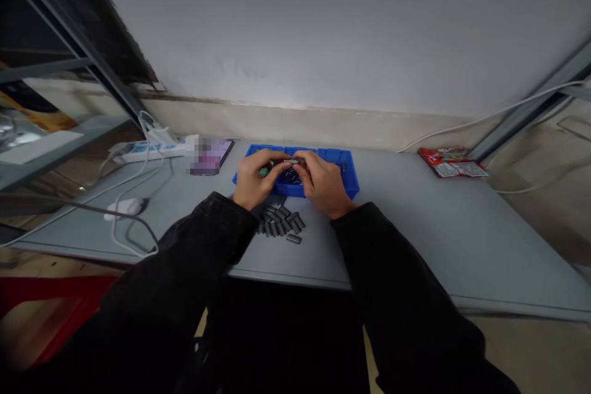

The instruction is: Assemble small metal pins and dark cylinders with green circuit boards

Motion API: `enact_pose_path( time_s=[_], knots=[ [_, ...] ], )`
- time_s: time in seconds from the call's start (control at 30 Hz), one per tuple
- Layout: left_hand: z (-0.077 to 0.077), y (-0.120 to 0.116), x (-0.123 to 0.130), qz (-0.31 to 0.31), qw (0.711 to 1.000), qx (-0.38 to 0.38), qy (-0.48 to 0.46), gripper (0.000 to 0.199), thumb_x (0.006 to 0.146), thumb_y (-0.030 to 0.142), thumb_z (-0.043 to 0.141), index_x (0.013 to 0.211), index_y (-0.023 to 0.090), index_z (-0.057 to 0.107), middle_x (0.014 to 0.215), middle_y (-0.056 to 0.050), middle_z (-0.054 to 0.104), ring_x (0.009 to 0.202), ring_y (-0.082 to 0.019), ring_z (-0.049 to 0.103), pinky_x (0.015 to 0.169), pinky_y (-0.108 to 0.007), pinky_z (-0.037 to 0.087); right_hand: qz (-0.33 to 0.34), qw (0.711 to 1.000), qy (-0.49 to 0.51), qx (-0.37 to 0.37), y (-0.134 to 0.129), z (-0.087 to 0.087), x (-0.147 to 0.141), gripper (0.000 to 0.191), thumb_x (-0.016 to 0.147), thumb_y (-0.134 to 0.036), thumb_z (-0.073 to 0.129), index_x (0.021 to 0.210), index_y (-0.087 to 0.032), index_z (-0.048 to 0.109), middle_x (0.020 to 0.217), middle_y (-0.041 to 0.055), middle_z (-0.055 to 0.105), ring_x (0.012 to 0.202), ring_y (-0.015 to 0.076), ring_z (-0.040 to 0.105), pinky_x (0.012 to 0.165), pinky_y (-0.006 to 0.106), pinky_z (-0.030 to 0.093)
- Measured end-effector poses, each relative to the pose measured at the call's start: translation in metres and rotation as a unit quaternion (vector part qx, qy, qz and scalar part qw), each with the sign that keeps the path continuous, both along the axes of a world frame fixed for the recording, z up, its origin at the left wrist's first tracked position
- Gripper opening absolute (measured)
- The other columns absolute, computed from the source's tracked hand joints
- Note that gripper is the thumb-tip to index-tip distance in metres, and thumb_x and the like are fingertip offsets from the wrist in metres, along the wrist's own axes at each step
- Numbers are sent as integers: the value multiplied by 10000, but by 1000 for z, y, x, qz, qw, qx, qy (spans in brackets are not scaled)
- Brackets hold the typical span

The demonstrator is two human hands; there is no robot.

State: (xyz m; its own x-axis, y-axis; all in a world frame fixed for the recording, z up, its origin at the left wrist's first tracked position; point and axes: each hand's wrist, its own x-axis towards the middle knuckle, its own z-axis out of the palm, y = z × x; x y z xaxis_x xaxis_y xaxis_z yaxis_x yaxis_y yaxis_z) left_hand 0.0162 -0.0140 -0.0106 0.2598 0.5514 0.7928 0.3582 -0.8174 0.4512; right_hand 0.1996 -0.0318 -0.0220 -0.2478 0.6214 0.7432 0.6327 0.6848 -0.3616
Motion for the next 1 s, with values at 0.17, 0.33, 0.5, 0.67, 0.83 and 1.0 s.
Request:
enact_pose_path(
  time_s=[0.17, 0.33, 0.5, 0.67, 0.83, 1.0],
  knots=[
    [0, 0, 0, -1, 1000, 8, -1, 129, 934, 267, 649, 995, 172, 712, 924, -39, 743, 797, -120, 672, 725, -252, 530, -2, 1000, -4, 8, 1, -1, 0, 183, 997, -279, 472, 1124, -217, 588, 1006, 58, 694, 859, 197, 660, 773, 349, 511],
    [0, 0, -1, 2, 1000, 7, 8, 140, 937, 276, 643, 996, 169, 712, 925, -46, 743, 801, -127, 675, 723, -252, 532, 2, 1000, -7, 11, 2, -1, 0, 180, 998, -275, 464, 1102, -214, 597, 983, 64, 691, 854, 202, 653, 762, 345, 503],
    [0, 1, -1, 3, 1000, 6, 12, 132, 931, 273, 651, 990, 172, 712, 932, -47, 743, 801, -130, 673, 722, -253, 531, 3, 1000, -12, 15, 2, -1, 1, 182, 1000, -286, 458, 1100, -227, 597, 983, 57, 689, 858, 203, 647, 768, 351, 505],
    [0, 0, 0, -4, 1000, 9, 3, 108, 928, 242, 656, 989, 175, 713, 917, -31, 741, 789, -116, 667, 727, -241, 525, 2, 1000, -10, 10, 1, 0, 0, 178, 1005, -288, 457, 1098, -229, 597, 982, 49, 684, 861, 190, 644, 771, 343, 503],
    [0, 0, -1, -7, 1000, 7, 4, 121, 931, 258, 652, 992, 172, 710, 926, -40, 742, 798, -121, 672, 722, -244, 527, 2, 1000, -13, 10, 2, -1, 1, 177, 1008, -290, 458, 1099, -222, 594, 977, 50, 683, 863, 191, 646, 770, 344, 503],
    [0, 1, -1, -9, 1000, 5, 8, 125, 933, 265, 649, 992, 174, 712, 927, -42, 742, 803, -124, 672, 726, -250, 528, 4, 1000, -12, 11, 2, -1, 1, 174, 1006, -282, 464, 1103, -220, 593, 986, 51, 684, 866, 189, 647, 768, 341, 502]
  ],
)
